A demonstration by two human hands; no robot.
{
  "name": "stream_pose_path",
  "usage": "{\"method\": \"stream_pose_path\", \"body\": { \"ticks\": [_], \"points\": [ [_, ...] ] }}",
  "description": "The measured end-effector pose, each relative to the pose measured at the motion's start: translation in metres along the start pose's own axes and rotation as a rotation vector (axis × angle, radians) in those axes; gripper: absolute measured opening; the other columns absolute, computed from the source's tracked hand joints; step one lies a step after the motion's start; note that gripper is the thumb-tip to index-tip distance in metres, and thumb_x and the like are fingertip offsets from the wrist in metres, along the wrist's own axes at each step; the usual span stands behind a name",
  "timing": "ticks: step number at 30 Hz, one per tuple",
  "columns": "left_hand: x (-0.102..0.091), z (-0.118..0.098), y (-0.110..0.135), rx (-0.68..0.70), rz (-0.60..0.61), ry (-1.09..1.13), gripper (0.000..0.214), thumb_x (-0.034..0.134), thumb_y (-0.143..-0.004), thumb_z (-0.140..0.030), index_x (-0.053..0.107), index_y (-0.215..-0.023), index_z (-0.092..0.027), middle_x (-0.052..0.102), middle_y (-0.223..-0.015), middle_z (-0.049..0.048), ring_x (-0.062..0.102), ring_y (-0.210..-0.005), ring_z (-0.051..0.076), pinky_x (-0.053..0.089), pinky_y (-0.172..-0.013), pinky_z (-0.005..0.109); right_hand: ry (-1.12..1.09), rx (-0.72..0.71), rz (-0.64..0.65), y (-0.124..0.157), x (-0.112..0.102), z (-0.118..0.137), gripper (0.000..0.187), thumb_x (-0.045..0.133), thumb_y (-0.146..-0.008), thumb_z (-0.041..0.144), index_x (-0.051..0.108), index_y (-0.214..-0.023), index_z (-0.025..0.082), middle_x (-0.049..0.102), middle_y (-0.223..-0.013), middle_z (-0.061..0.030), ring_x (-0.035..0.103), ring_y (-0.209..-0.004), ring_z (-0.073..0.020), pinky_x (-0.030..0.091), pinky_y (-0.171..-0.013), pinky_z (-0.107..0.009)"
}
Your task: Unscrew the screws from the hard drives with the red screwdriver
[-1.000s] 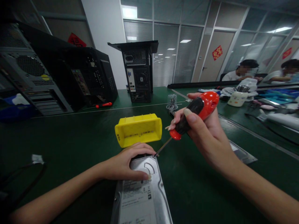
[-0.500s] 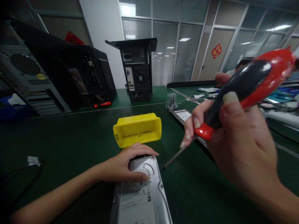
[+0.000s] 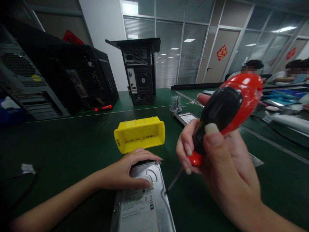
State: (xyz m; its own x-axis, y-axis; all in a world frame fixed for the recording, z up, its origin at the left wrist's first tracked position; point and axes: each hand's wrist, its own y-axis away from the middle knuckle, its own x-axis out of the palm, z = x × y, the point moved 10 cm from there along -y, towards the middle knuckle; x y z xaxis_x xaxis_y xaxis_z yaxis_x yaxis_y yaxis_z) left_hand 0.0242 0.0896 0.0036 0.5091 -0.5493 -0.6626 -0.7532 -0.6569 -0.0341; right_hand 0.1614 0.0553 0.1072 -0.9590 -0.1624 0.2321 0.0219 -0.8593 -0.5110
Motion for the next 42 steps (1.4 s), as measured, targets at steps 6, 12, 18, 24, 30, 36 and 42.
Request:
{"method": "stream_pose_path", "body": {
  "ticks": [6,12,18,24,30,36,42],
  "points": [
    [0.000,-0.001,0.000,-0.003,-0.004,0.008,0.057,0.071,-0.073,-0.047,0.052,-0.126,-0.032,0.054,-0.126,0.0020,0.046,-0.117,0.025,0.036,-0.102,0.041,0.004,0.011,0.027,0.002,0.004,-0.006,0.030,0.049,-0.089,0.036,0.048,-0.118,0.042,0.047,-0.068,0.0009,0.047,-0.050,-0.0138,0.038,-0.038,-0.025],
    [0.000,-0.003,-0.001,-0.001,-0.003,-0.003,0.057,0.070,-0.075,-0.047,0.052,-0.126,-0.032,0.054,-0.125,0.0016,0.047,-0.116,0.024,0.036,-0.101,0.040,0.022,0.022,0.043,0.002,0.005,-0.009,0.032,0.050,-0.089,0.036,0.046,-0.120,0.044,0.047,-0.069,0.0021,0.050,-0.051,-0.0129,0.040,-0.039,-0.025],
    [0.000,-0.003,0.000,0.002,0.000,-0.002,0.056,0.070,-0.075,-0.046,0.051,-0.127,-0.032,0.053,-0.127,0.0013,0.046,-0.117,0.024,0.036,-0.102,0.040,0.164,0.021,0.016,-0.001,0.002,-0.008,0.045,0.058,-0.079,0.046,0.045,-0.121,0.040,0.048,-0.069,-0.0004,0.053,-0.055,-0.0182,0.042,-0.036,-0.028],
    [0.000,-0.004,0.000,0.009,-0.002,-0.005,0.057,0.070,-0.075,-0.047,0.052,-0.126,-0.032,0.054,-0.126,0.0017,0.046,-0.117,0.025,0.036,-0.101,0.040,0.231,0.013,0.011,-0.005,0.003,-0.005,0.051,0.063,-0.072,0.049,0.047,-0.120,0.039,0.049,-0.067,-0.0017,0.055,-0.058,-0.0219,0.044,-0.036,-0.031],
    [-0.001,-0.004,-0.001,-0.013,0.005,-0.006,0.057,0.069,-0.075,-0.048,0.051,-0.127,-0.033,0.053,-0.127,0.0004,0.046,-0.117,0.023,0.036,-0.102,0.039,0.075,0.031,0.001,0.003,0.007,-0.004,0.040,0.056,-0.083,0.042,0.046,-0.121,0.044,0.046,-0.065,0.0004,0.049,-0.049,-0.0166,0.040,-0.034,-0.027],
    [0.000,-0.003,-0.001,-0.012,0.010,-0.007,0.057,0.070,-0.075,-0.047,0.051,-0.127,-0.033,0.053,-0.127,0.0003,0.046,-0.117,0.023,0.036,-0.102,0.039,0.001,-0.008,-0.014,0.004,-0.002,0.001,0.032,0.050,-0.089,0.038,0.048,-0.121,0.043,0.046,-0.067,0.0012,0.048,-0.047,-0.0135,0.035,-0.034,-0.025],
    [0.000,-0.004,-0.001,-0.005,0.003,-0.013,0.057,0.070,-0.075,-0.047,0.051,-0.127,-0.032,0.053,-0.126,0.0003,0.046,-0.117,0.023,0.036,-0.102,0.038,-0.002,0.011,0.044,0.001,0.008,-0.006,0.035,0.050,-0.089,0.035,0.045,-0.123,0.043,0.049,-0.069,0.0014,0.049,-0.050,-0.0134,0.038,-0.037,-0.024]
  ]
}}
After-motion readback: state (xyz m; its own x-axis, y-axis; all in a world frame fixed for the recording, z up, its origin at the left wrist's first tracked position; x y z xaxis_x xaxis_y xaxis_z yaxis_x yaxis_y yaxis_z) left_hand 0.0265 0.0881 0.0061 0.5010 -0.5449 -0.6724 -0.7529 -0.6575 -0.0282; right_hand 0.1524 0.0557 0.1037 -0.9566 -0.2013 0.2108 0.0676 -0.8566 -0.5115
